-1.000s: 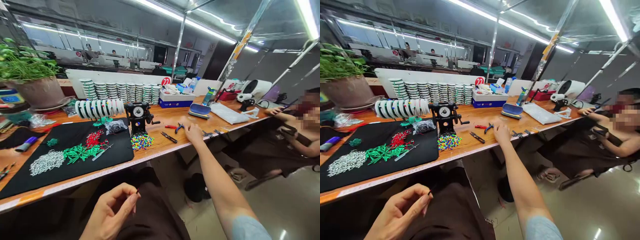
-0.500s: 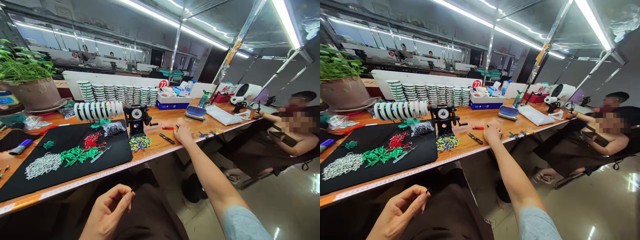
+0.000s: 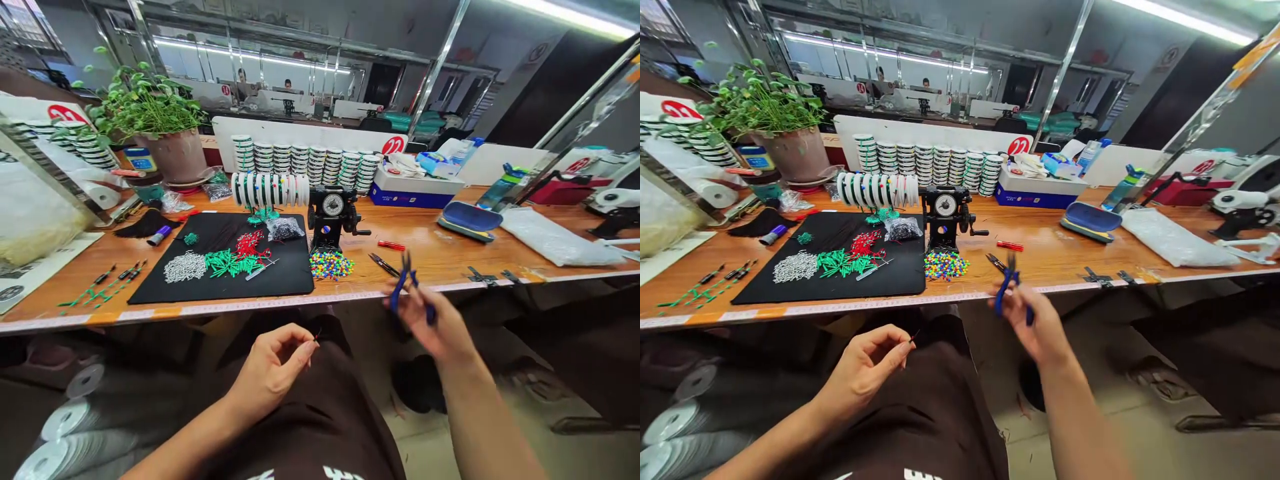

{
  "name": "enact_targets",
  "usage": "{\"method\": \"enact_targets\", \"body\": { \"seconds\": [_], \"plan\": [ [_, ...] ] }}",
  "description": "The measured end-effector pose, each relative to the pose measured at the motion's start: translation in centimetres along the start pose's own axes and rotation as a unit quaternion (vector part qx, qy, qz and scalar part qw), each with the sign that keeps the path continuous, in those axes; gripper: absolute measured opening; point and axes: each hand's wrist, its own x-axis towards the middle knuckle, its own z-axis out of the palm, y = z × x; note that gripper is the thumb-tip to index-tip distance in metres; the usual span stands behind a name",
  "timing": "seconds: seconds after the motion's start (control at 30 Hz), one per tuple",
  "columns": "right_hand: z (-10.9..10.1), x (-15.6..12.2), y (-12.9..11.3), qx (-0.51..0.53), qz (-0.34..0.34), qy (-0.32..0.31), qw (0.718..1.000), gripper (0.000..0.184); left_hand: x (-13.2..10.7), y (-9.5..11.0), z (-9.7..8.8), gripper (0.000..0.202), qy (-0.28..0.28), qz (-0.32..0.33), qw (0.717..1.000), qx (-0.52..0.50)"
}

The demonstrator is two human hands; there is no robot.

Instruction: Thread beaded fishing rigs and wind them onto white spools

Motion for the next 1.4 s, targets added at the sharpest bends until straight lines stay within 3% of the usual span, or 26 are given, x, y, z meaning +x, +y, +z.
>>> {"method": "enact_targets", "body": {
  "seconds": [0.1,0.2,0.3,0.5,0.67,0.8,0.97,1.07,1.17,1.2,1.27,1.33,1.4],
  "plan": [
    [3.4,-6.0,1.5,0.028,0.055,-0.157,0.986,0.033,-0.2,-0.2,0.1,0.023,0.02,0.049,0.996,0.078],
    [5.7,-9.4,2.7,-0.065,0.034,-0.218,0.973,0.038,-0.5,-0.2,0.0,0.02,0.036,0.086,0.987,0.135],
    [6.4,-10.2,3.5,-0.101,0.009,-0.209,0.973,0.037,-0.6,0.0,0.0,0.017,0.034,0.102,0.982,0.155],
    [6.4,-9.9,3.5,-0.054,0.031,-0.241,0.968,0.039,-0.8,0.2,0.2,0.017,-0.007,0.109,0.983,0.146],
    [6.9,-10.1,3.2,-0.035,0.035,-0.258,0.965,0.044,-0.9,0.0,0.3,0.014,-0.008,0.12,0.98,0.161],
    [7.5,-10.9,4.1,0.011,0.056,-0.222,0.973,0.039,-0.9,0.0,0.2,0.015,-0.002,0.141,0.974,0.178],
    [9.0,-12.1,5.4,0.158,0.096,-0.153,0.971,0.039,-1.0,-0.3,0.5,0.02,0.03,0.209,0.961,0.179],
    [9.4,-12.0,5.6,0.211,0.133,-0.128,0.96,0.039,-0.6,-1.1,0.5,0.021,0.015,0.162,0.975,0.154],
    [8.7,-11.4,5.2,0.21,0.199,-0.161,0.943,0.04,0.1,-1.8,-0.7,0.026,-0.081,0.057,0.989,0.113],
    [8.3,-11.1,5.0,0.208,0.216,-0.175,0.938,0.041,0.4,-1.9,-1.4,0.027,-0.1,0.048,0.987,0.112],
    [7.7,-10.8,4.6,0.208,0.239,-0.196,0.928,0.041,0.8,-1.8,-2.8,0.03,-0.101,0.099,0.979,0.144],
    [7.5,-10.6,4.3,0.22,0.252,-0.214,0.918,0.041,1.1,-1.4,-3.8,0.031,-0.1,0.19,0.957,0.193],
    [7.8,-10.6,4.3,0.238,0.26,-0.224,0.909,0.041,1.2,-0.8,-4.1,0.029,-0.13,0.251,0.933,0.222]
  ]
}}
